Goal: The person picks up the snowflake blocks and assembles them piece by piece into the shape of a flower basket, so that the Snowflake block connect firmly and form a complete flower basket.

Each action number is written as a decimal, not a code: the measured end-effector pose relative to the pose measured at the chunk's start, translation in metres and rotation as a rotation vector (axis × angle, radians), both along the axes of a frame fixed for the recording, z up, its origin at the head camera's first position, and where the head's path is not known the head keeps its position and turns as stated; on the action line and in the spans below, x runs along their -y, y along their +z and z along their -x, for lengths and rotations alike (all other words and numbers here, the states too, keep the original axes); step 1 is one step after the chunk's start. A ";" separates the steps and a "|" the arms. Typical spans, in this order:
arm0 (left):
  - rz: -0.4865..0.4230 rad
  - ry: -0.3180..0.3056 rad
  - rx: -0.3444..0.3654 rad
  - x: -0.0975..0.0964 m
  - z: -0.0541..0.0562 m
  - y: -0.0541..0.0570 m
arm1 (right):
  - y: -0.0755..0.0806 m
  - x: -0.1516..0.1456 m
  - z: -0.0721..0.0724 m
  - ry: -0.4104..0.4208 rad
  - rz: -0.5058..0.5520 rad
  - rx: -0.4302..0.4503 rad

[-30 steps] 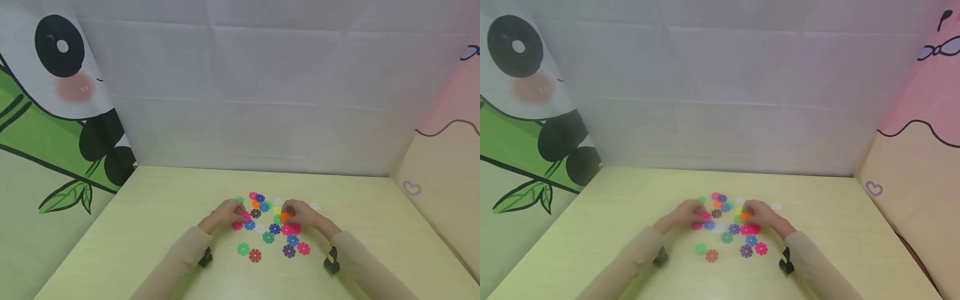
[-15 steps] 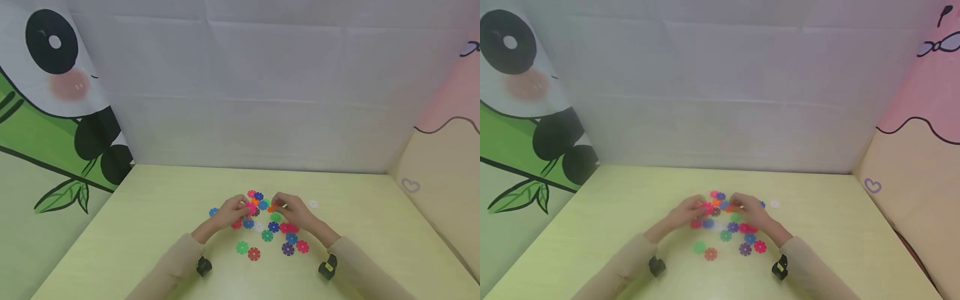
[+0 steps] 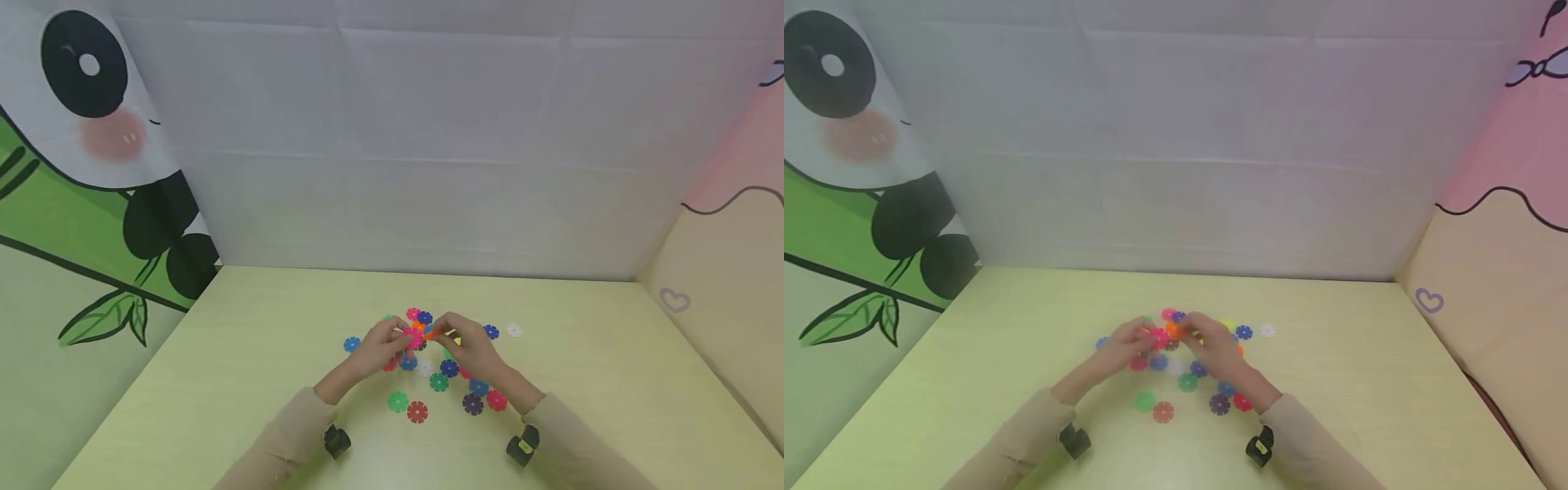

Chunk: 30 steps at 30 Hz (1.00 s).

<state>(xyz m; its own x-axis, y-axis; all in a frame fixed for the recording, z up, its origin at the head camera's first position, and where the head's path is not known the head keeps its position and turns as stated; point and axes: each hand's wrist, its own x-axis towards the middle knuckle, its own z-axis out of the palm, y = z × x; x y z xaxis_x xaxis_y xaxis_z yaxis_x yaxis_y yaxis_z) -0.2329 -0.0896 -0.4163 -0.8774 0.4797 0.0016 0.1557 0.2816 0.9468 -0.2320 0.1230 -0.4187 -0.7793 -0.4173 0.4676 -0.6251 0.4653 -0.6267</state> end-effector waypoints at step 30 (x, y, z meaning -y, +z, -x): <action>-0.082 0.075 0.181 -0.013 0.004 -0.005 | -0.006 0.000 0.002 -0.034 0.273 0.262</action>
